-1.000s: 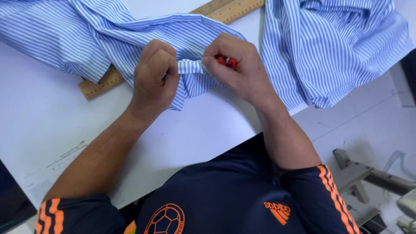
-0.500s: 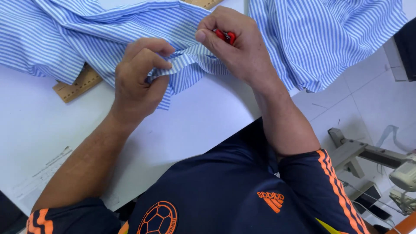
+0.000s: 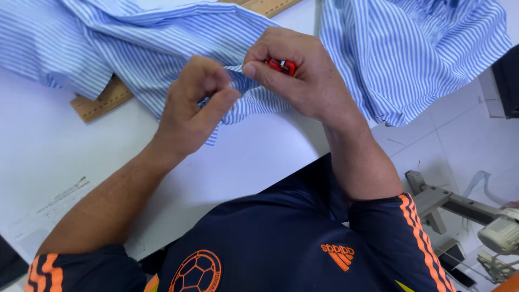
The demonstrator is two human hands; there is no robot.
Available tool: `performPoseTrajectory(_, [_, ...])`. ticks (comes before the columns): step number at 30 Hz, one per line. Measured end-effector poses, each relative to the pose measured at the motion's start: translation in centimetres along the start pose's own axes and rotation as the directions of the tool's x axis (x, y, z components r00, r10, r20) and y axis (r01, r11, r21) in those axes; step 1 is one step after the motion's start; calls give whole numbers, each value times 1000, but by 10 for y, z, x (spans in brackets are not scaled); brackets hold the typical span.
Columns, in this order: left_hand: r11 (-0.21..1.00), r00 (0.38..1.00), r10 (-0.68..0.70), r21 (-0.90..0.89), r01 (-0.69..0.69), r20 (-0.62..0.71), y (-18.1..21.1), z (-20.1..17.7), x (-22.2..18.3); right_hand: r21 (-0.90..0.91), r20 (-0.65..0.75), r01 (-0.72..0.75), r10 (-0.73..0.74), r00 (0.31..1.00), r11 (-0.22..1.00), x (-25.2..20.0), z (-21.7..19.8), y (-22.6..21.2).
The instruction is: Trimming loose threads from blue and white striped fabric using thread snips.
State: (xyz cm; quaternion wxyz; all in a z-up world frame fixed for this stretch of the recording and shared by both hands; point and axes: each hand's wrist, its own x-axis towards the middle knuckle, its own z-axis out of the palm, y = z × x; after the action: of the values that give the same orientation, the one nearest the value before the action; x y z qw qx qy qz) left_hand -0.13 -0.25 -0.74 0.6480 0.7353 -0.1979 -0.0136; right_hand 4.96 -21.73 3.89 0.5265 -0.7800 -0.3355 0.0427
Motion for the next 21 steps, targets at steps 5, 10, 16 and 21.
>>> performPoseTrajectory(5, [997, 1000, 4, 83, -3, -14, -10, 7, 0, -32, 167, 105, -99, 981, 994, 8, 10, -9])
performPoseTrajectory(10, [998, 995, -16, 51, 21, -96, -10, 5, -1, -133, 236, -178, 206, 950, 975, -7, -7, -15])
performPoseTrajectory(16, [998, 998, 28, 59, -25, -63, -9, 2, -2, -194, 377, -274, 329, 866, 942, -16, -6, -12])
performPoseTrajectory(21, [995, 997, 58, 81, -54, -56, -8, 2, -2, -98, 439, -137, 166, 883, 986, -19, -3, -6])
